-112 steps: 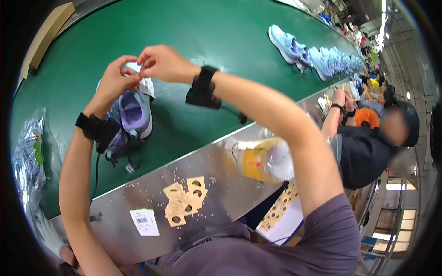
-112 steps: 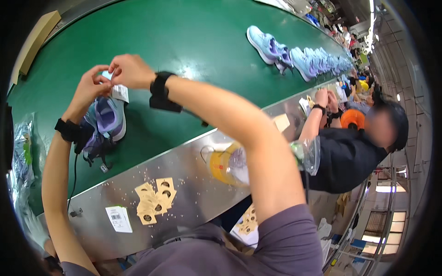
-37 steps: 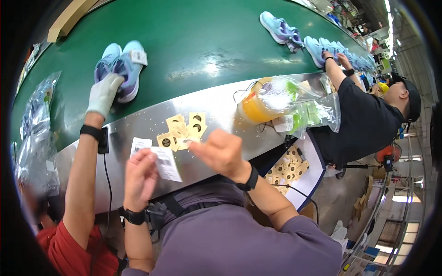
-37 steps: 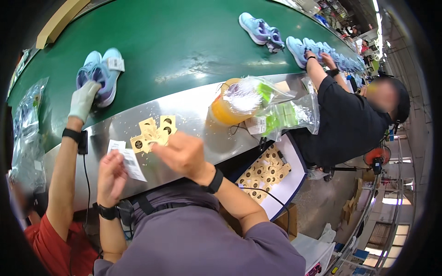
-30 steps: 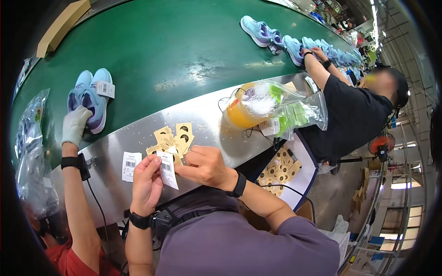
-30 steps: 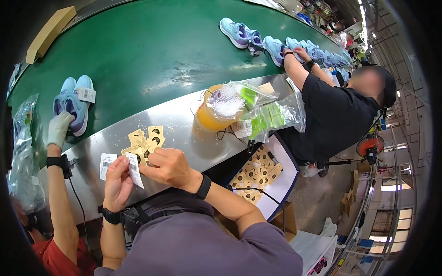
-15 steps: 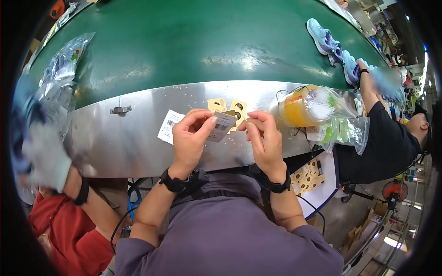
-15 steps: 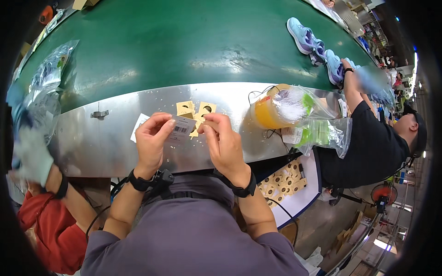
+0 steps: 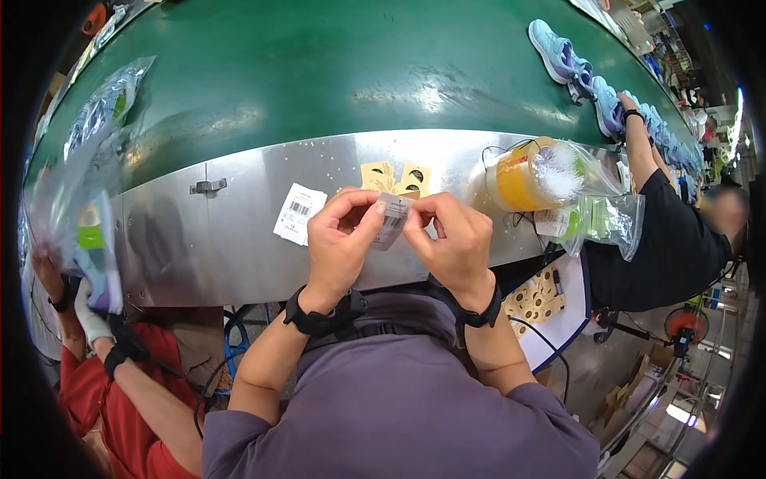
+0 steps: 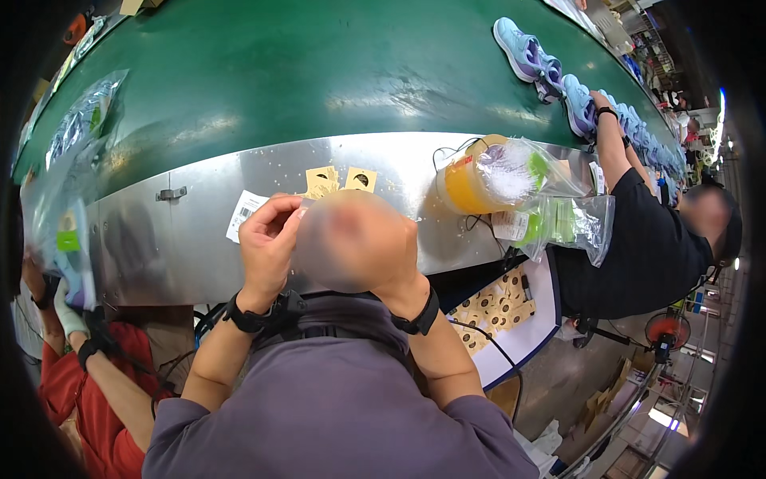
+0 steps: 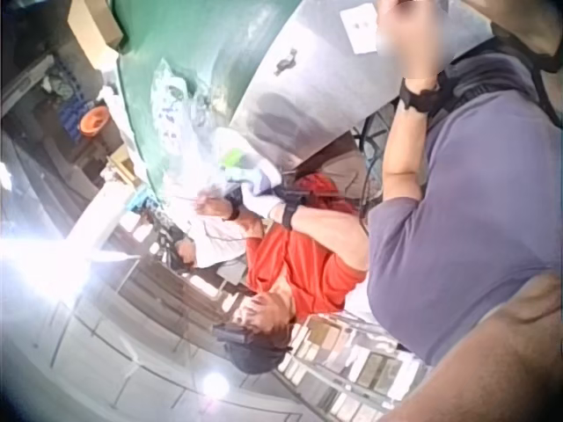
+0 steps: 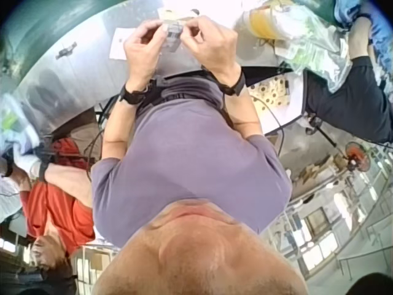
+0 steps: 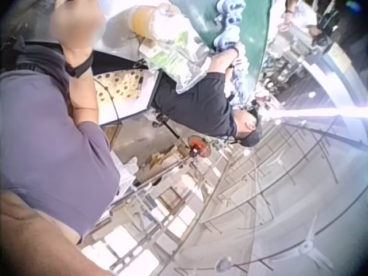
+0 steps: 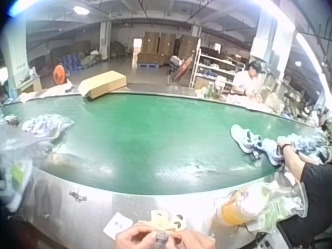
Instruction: The person attaches small circular stickers to the tongue of light blue and purple sneakers on a green conveyor belt. They peel stickers from a sheet, place them on the shoes, and then move the shoes down the line. The person also handles plastic bags and other packaging materials.
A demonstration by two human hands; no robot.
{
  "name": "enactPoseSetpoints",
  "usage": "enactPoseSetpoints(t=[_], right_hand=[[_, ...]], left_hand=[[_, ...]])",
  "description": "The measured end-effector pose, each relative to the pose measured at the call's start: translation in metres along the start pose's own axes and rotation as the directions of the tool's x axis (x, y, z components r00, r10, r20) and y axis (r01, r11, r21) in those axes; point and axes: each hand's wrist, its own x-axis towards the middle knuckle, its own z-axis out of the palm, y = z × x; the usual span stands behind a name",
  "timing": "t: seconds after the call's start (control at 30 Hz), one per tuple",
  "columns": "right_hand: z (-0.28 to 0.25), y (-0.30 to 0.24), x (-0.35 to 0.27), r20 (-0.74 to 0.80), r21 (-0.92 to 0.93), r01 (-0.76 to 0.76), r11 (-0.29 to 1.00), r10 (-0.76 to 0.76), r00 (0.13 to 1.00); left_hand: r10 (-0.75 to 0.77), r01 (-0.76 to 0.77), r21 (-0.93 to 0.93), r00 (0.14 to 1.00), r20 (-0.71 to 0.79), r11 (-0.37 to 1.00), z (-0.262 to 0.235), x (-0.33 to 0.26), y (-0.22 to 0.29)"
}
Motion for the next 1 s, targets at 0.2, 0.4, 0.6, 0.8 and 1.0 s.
enactPoseSetpoints(t=[0.2, 0.4, 0.6, 0.8, 1.0], right_hand=[[0.001, 0.002, 0.0, 0.019, -0.008, 0.007, 1.0, -0.007, 1.0], [0.002, 0.003, 0.0, 0.038, -0.001, -0.049, 0.999, 0.049, 0.998], [0.004, -0.002, 0.0, 0.055, 0.133, -0.247, 0.96, 0.242, 0.969], [-0.03, 0.005, 0.022, 0.52, 0.384, -0.584, 0.716, 0.355, 0.777], [-0.066, 0.021, 0.064, 0.446, 0.115, -0.111, 0.987, 0.049, 0.894]], left_hand=[[-0.036, 0.036, 0.041, 0.999, -0.003, 0.998, -0.002, 0.002, -0.001], [0.082, -0.09, 0.155, 0.995, 0.055, 0.984, 0.001, 0.003, -0.002], [0.585, -0.66, 0.575, 0.732, 0.348, 0.483, 0.0, 0.013, 0.005], [0.661, -0.811, 0.585, 0.437, 0.611, -0.005, -0.002, 0.026, 0.024], [0.644, -0.851, 0.523, 0.379, 0.665, -0.039, 0.022, 0.049, 0.048]])
